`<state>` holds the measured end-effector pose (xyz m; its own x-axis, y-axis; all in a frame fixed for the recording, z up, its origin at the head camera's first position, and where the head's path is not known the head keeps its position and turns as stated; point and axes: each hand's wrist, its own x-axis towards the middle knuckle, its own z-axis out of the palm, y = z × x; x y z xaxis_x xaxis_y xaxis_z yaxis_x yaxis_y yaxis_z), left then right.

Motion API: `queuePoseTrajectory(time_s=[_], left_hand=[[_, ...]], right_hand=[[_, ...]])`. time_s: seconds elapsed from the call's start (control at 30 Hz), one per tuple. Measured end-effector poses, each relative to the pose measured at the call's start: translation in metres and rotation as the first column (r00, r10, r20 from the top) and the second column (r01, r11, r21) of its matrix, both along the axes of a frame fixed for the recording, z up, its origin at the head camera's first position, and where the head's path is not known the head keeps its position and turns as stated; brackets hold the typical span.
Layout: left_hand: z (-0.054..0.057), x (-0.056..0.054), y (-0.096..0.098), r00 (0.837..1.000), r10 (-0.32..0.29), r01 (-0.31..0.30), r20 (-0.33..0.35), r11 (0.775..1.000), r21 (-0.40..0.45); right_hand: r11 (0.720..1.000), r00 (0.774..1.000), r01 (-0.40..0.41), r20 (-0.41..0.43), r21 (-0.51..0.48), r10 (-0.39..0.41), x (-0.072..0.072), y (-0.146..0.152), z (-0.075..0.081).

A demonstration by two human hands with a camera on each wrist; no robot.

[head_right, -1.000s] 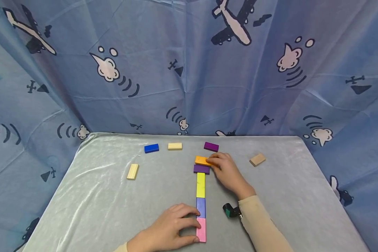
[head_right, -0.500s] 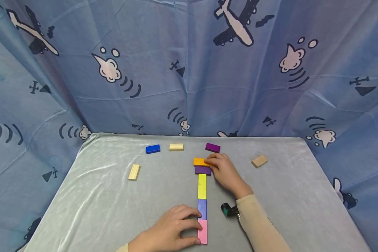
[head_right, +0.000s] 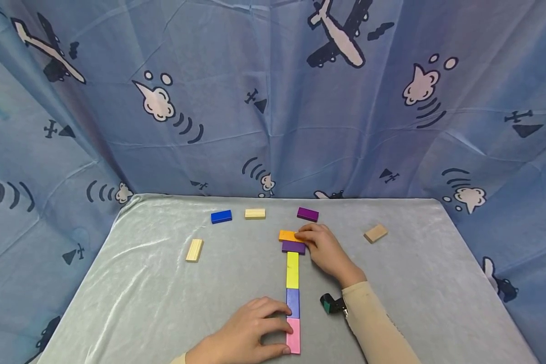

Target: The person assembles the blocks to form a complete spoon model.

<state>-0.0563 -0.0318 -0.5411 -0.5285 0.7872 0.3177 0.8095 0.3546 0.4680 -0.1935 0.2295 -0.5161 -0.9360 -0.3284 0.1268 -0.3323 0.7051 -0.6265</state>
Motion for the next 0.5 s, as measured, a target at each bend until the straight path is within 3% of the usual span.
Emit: queuePoseTrajectory(time_s=[0.5], left_hand=[[0.0012, 0.0005, 0.0012, 1.0, -0.004, 0.004, -0.005, 1.0, 0.013]], right_hand=[[1.0, 1.0, -0.008, 0.026, 0.012, 0.008, -0.0028, 0.0023, -0.0025]])
